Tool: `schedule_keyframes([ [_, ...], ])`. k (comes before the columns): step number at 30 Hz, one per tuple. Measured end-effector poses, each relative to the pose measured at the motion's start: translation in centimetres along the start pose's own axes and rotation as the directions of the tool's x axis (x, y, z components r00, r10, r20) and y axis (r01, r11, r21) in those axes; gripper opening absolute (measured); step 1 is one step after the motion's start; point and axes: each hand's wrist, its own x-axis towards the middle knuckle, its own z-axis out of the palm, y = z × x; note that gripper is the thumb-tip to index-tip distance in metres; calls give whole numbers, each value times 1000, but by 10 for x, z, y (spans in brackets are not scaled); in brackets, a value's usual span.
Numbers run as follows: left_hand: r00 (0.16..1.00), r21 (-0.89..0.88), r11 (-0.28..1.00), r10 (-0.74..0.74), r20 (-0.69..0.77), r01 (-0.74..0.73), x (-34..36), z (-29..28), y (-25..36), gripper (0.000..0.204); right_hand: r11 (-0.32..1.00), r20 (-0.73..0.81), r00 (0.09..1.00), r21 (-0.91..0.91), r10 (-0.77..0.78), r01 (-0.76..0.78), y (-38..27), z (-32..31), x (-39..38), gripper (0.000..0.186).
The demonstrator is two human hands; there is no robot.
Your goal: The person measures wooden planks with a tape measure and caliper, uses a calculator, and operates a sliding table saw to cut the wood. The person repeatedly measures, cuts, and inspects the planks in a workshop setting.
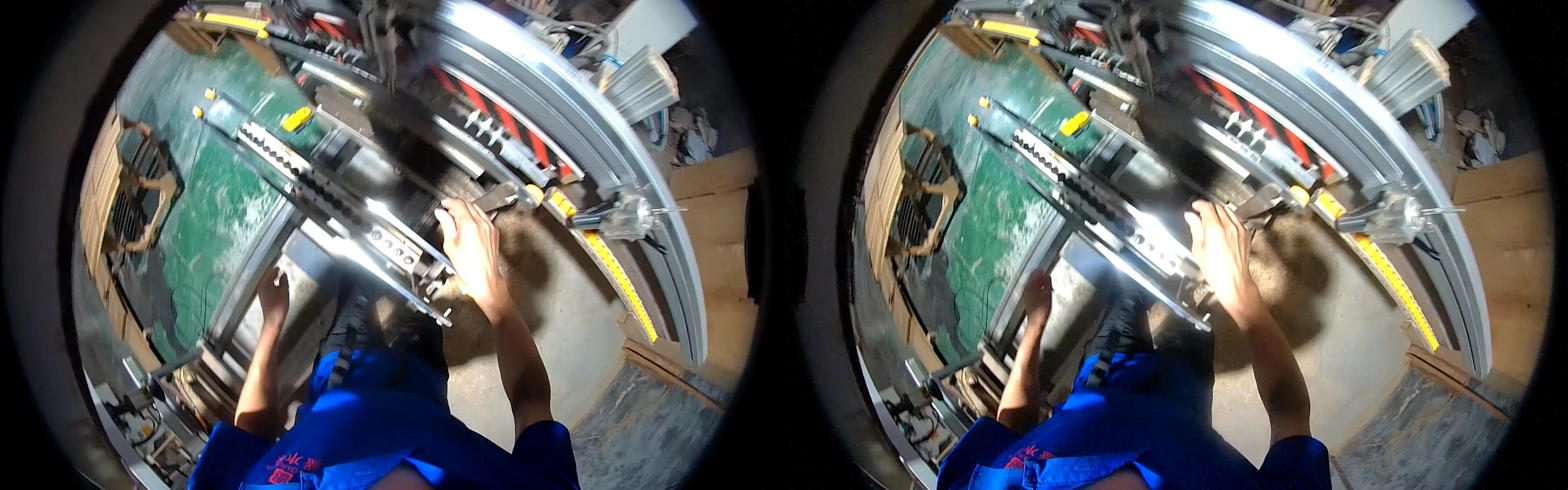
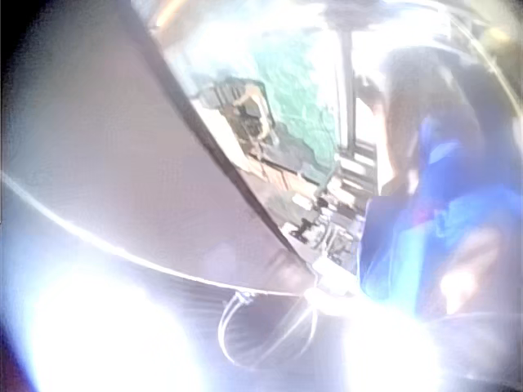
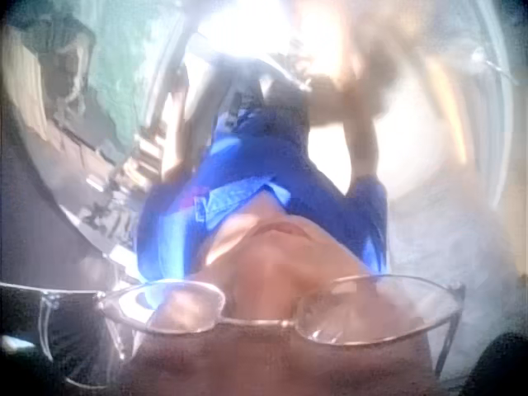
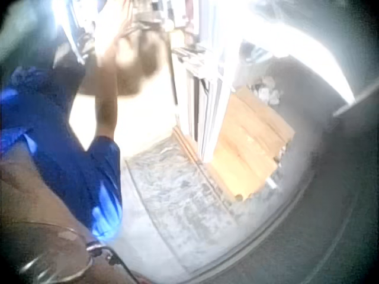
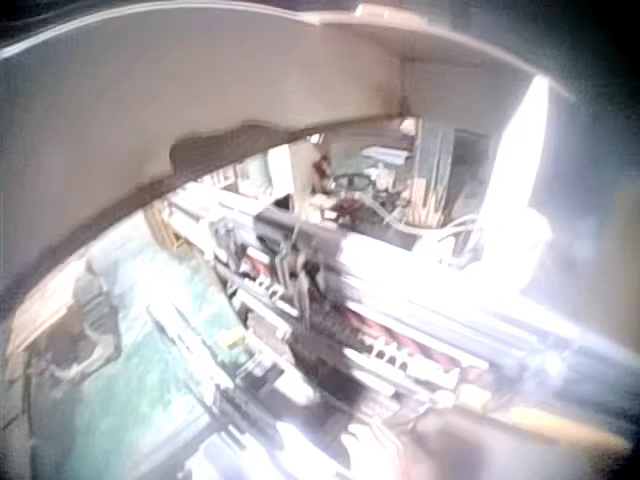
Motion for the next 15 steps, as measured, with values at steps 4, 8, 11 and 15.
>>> schedule_keyframes([
  [4,887,-143,914,-315,338,379,-139,43,-59,20,989,147,989,145,8,-30,-28,-2,-74,14],
  [8,830,-232,842,-363,422,486,-245,125,-170,20,947,240,964,320,-110,29,-56,17,-118,17],
  [11,564,-493,274,-418,712,826,-284,161,-208,21,901,390,913,429,-120,-64,-72,61,-152,16],
  [15,363,-687,-545,-589,722,481,-323,214,-256,27,818,684,722,475,-109,-326,-109,137,-157,22],
])
